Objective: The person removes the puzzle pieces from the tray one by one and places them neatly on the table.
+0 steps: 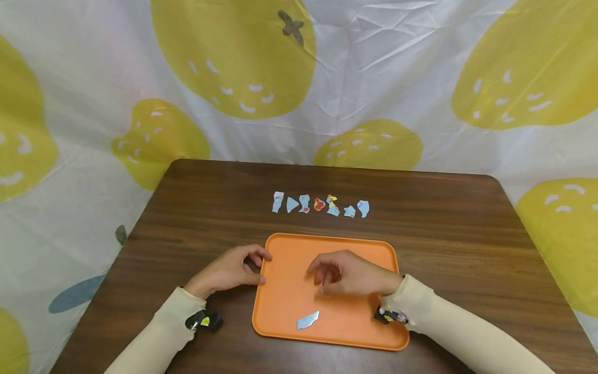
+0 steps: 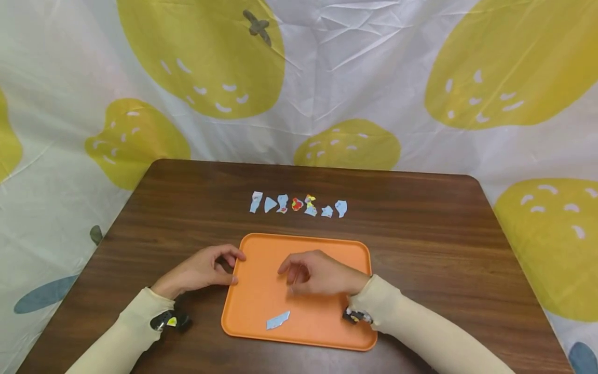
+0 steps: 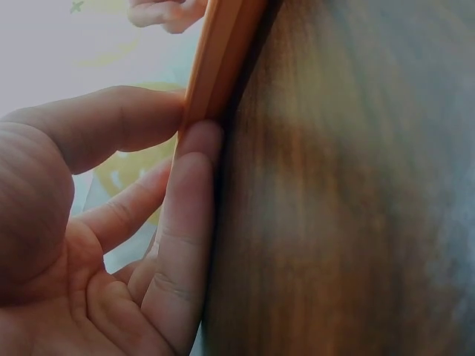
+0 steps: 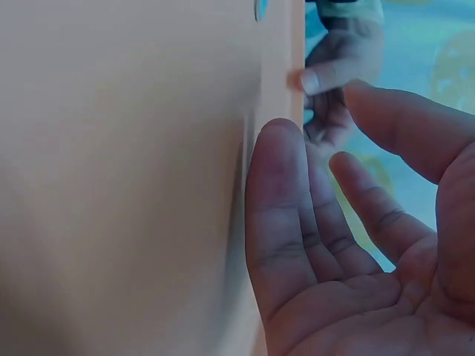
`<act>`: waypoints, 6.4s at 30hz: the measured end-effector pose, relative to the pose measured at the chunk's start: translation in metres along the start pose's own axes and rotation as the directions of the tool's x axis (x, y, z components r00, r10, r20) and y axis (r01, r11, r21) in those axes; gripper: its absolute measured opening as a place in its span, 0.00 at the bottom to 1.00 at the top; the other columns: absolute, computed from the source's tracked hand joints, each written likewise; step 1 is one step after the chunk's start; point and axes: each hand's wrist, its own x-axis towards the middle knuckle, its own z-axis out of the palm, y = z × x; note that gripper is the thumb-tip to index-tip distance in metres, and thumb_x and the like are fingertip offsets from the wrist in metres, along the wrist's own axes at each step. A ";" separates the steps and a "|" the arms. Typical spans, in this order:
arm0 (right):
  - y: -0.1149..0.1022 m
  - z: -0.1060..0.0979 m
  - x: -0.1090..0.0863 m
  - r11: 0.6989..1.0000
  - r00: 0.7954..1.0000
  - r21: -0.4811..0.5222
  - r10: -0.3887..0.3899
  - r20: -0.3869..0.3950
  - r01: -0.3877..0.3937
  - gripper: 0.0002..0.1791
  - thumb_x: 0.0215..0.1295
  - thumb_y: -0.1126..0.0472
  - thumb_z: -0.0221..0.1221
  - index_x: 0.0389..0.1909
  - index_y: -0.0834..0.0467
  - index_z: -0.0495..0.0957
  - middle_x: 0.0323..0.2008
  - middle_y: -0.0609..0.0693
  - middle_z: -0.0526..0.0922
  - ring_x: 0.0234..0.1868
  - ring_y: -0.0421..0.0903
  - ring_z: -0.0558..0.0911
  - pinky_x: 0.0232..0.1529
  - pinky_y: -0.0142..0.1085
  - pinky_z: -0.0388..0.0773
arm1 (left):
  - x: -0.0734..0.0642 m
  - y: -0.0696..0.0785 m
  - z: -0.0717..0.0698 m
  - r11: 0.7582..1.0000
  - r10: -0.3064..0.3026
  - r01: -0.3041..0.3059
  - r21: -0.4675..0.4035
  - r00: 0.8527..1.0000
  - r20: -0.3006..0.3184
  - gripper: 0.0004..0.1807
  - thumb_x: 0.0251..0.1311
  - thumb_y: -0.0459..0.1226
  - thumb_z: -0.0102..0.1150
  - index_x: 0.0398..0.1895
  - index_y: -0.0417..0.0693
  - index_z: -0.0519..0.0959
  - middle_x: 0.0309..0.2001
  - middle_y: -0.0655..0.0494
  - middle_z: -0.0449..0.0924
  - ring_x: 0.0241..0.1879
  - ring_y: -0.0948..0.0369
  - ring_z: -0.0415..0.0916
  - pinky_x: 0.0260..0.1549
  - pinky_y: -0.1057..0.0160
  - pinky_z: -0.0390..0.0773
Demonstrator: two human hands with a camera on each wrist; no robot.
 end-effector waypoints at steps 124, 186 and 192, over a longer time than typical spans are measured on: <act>0.018 -0.105 -0.045 0.988 0.859 0.128 0.140 -0.493 -0.087 0.17 0.68 0.71 0.67 0.56 0.63 0.80 0.37 0.61 0.88 0.33 0.59 0.90 0.35 0.45 0.90 | 0.001 0.008 0.005 0.999 0.007 -0.006 -0.053 1.000 0.015 0.26 0.54 0.33 0.79 0.56 0.46 0.82 0.45 0.45 0.75 0.26 0.61 0.80 0.31 0.66 0.80; 0.096 -0.154 -0.045 0.889 0.746 0.304 0.455 -0.486 -0.344 0.23 0.70 0.68 0.65 0.63 0.69 0.74 0.47 0.64 0.85 0.38 0.44 0.88 0.41 0.39 0.89 | 0.004 0.004 0.004 0.998 0.010 -0.010 -0.065 1.000 0.006 0.26 0.53 0.33 0.80 0.56 0.45 0.82 0.45 0.45 0.75 0.26 0.61 0.79 0.31 0.66 0.79; 0.094 -0.151 -0.046 0.890 0.741 0.309 0.451 -0.497 -0.335 0.25 0.71 0.63 0.67 0.63 0.68 0.74 0.48 0.63 0.84 0.39 0.46 0.88 0.42 0.40 0.89 | 0.004 0.004 0.001 0.999 0.002 -0.002 -0.049 1.000 0.000 0.26 0.53 0.34 0.80 0.56 0.47 0.83 0.44 0.46 0.76 0.26 0.61 0.79 0.31 0.65 0.80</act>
